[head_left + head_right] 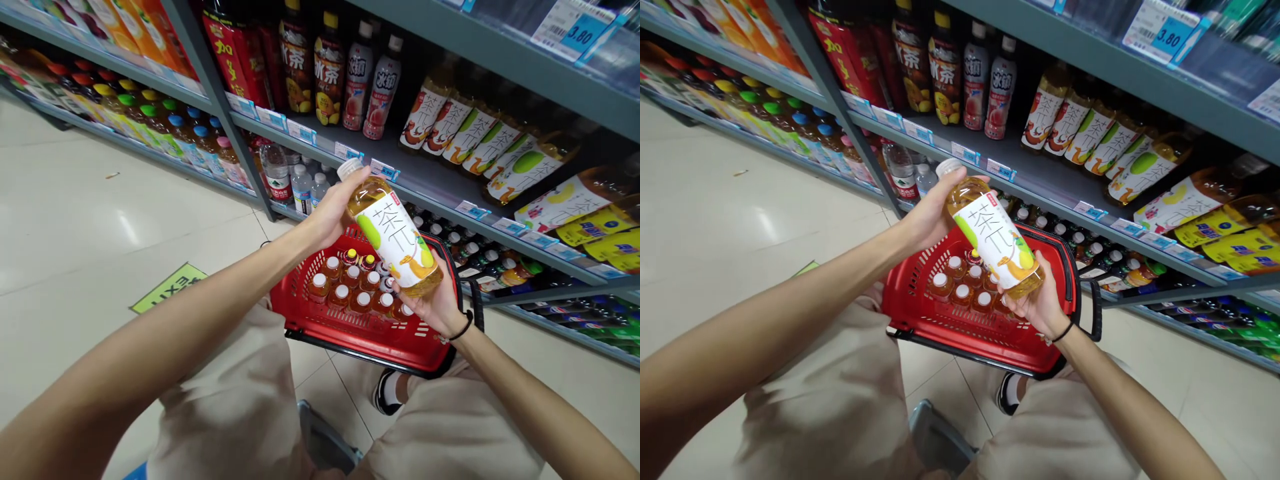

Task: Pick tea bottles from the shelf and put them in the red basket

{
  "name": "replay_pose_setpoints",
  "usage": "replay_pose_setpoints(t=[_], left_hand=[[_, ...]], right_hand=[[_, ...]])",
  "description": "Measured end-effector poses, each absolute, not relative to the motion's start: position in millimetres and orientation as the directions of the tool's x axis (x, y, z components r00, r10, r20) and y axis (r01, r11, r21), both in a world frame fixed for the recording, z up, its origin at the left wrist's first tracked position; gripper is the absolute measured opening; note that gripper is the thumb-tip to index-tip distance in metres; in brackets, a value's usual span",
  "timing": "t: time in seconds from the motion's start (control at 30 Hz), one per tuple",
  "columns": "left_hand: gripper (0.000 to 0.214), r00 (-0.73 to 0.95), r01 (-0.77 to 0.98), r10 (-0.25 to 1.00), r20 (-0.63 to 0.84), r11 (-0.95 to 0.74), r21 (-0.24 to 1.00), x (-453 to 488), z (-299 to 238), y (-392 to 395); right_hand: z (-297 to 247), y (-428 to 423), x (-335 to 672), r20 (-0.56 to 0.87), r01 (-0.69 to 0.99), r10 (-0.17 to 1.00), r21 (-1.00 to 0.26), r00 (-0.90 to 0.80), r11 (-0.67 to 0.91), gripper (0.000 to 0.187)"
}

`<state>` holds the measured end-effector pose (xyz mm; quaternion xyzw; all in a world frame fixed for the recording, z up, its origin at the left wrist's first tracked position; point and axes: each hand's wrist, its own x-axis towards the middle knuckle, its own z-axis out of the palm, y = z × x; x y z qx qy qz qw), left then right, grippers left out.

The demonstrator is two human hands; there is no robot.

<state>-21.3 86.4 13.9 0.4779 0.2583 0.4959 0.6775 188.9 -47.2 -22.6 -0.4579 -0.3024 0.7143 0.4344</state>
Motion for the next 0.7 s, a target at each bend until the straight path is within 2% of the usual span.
replay_pose_setpoints(t=[0.1,0.27,0.33,0.4,0.5,0.57,0.63,0.7], left_hand=[[0.063,0.356,-0.348,0.932,0.061,0.072,0.935,-20.9,7.5,90.3],[0.06,0.211,-0.254,0.978,-0.002,0.057,0.965,-17.9,-0.5,94.3],[0.057,0.142,-0.278,0.99,0.003,0.037,0.96,-15.2,-2.7,95.0],[0.053,0.09,-0.296,0.995,0.036,-0.008,0.955,-12.4,-4.5,95.4],[0.049,0.12,-0.275,0.984,0.133,-0.096,0.957,-7.5,-6.5,94.3],[0.049,0.195,-0.218,0.962,0.19,-0.146,0.965,-2.6,-8.2,90.6],[0.05,0.272,-0.113,0.938,0.213,-0.189,0.975,4.7,-11.5,83.4],[0.048,0.372,0.001,0.908,0.194,-0.209,0.978,14.5,-17.9,72.8]], right_hand=[[-36.0,-45.9,190.6,-0.442,-0.412,0.872,-0.768,-0.213,-0.49,0.072],[-43.6,-36.2,189.6,-0.528,-0.527,0.838,-0.676,-0.141,-0.515,0.059],[-38.2,-25.9,190.8,-0.503,-0.522,0.854,-0.697,-0.132,-0.491,0.057],[-32.8,-12.9,196.9,-0.487,-0.447,0.867,-0.756,-0.102,-0.477,0.052],[-32.3,4.2,215.1,-0.489,-0.121,0.871,-0.863,-0.051,-0.491,0.04],[-37.7,10.2,228.7,-0.482,0.274,0.872,-0.853,-0.083,-0.445,0.036],[-44.9,11.8,239.3,-0.502,0.685,0.847,-0.679,-0.174,-0.262,0.036],[-51.3,10.8,246.0,-0.536,0.881,0.812,-0.47,-0.229,-0.062,0.03]])
